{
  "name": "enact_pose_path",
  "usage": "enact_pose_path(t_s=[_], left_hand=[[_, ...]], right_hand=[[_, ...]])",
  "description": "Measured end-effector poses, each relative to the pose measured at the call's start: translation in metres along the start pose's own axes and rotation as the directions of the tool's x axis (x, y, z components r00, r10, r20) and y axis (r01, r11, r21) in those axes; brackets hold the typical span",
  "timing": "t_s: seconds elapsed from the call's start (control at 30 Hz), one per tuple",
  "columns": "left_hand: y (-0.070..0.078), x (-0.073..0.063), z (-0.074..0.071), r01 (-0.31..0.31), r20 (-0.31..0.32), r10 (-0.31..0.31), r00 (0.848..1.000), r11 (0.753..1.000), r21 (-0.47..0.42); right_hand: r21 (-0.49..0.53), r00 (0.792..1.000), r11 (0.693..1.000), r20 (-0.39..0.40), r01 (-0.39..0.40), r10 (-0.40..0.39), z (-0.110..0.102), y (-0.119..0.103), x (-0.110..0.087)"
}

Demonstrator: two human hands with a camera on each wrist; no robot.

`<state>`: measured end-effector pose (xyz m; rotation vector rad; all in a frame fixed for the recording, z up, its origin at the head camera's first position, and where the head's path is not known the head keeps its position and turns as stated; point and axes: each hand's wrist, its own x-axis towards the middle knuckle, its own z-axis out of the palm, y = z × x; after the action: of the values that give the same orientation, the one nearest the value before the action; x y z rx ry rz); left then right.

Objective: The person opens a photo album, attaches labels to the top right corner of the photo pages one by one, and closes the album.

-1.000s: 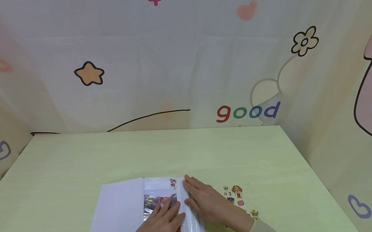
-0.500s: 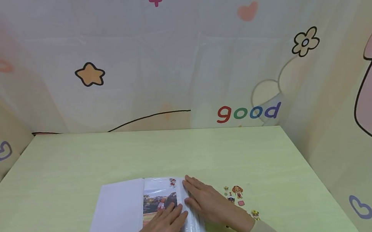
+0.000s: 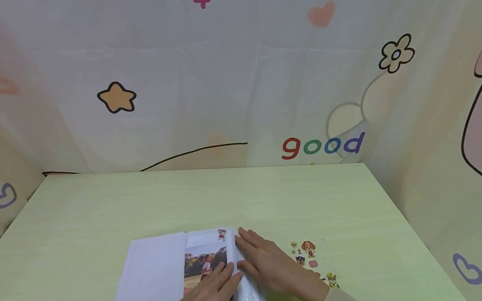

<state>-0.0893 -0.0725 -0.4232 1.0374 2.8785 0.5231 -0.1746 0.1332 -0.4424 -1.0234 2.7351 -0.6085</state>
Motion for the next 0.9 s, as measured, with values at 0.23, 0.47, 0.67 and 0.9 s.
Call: enact_pose_path(t_s=[0.23, 0.47, 0.67, 0.9], left_hand=[[0.002, -0.004, -0.008, 0.033, 0.0, -0.033, 0.999, 0.999, -0.025], [0.002, -0.011, -0.014, 0.0, -0.146, 0.003, 0.989, 1.0, 0.02], [0.003, -0.019, -0.023, 0.097, -0.166, -0.094, 0.982, 0.995, 0.008], [-0.002, -0.03, -0.034, 0.126, -0.272, -0.117, 0.955, 0.992, 0.016]], right_hand=[[-0.015, 1.0, 1.0, 0.003, -0.01, 0.01, 0.0, -0.002, 0.002], [-0.037, 1.0, 0.999, -0.02, 0.016, -0.017, 0.002, -0.002, 0.002], [-0.024, 1.0, 1.0, -0.019, 0.011, -0.011, 0.002, -0.002, 0.003], [-0.025, 1.0, 1.0, -0.017, 0.007, -0.008, 0.001, -0.004, 0.003]])
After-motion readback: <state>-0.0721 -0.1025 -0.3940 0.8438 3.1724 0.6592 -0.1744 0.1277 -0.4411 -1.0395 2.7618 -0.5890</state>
